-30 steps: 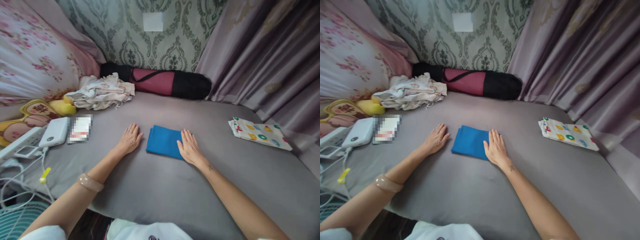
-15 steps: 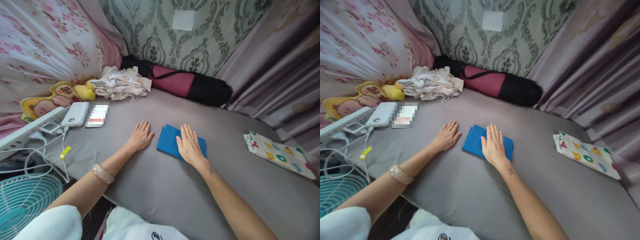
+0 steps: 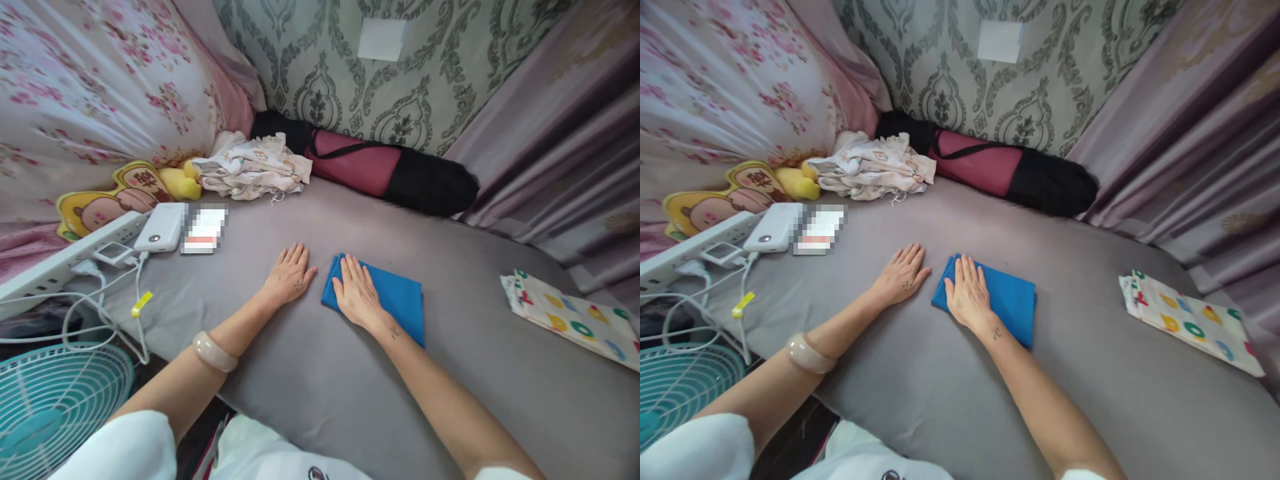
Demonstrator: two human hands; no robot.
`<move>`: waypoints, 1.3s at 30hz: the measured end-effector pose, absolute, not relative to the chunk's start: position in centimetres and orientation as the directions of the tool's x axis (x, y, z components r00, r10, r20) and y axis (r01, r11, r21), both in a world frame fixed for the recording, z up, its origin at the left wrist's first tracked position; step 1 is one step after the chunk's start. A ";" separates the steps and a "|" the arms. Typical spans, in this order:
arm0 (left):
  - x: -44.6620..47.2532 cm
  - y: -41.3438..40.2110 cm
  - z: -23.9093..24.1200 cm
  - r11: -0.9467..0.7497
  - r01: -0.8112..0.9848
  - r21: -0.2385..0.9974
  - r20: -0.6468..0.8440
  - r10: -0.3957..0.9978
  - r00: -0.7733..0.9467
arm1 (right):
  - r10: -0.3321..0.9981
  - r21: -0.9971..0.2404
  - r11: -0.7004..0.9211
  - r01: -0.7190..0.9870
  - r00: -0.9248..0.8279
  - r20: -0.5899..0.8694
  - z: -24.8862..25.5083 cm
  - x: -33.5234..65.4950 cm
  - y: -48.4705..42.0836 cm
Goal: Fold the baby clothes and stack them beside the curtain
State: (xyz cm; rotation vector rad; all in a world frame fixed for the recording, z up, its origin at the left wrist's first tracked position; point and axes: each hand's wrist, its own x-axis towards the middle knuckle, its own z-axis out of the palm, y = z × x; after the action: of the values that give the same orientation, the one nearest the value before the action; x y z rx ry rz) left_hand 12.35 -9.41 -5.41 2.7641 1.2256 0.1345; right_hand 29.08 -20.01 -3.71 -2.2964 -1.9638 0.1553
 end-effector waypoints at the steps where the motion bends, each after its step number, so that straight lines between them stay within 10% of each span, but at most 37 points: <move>1: 12.3 -9.4 -5.3 -0.668 0.731 0.139 0.034 0.741 0.670 | 0.989 -0.151 -0.150 0.977 0.149 -0.019 -3.7 28.9 -19.8; 21: 12.1 -9.1 -6.0 -0.686 0.721 0.096 0.072 0.727 0.683 | 0.999 -0.323 -0.041 0.945 0.046 0.006 -2.4 27.9 -19.1; 39: 12.0 -8.9 -6.3 -0.705 0.708 0.045 0.079 0.709 0.701 | 0.894 -0.172 -0.423 0.890 0.441 0.083 -3.9 33.6 -27.1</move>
State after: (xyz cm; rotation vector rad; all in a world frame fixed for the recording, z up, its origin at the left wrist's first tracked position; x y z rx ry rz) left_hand 12.04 -8.92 -6.32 2.8870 1.2027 0.1409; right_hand 33.60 -27.07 -3.89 -2.4999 -1.5671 0.0316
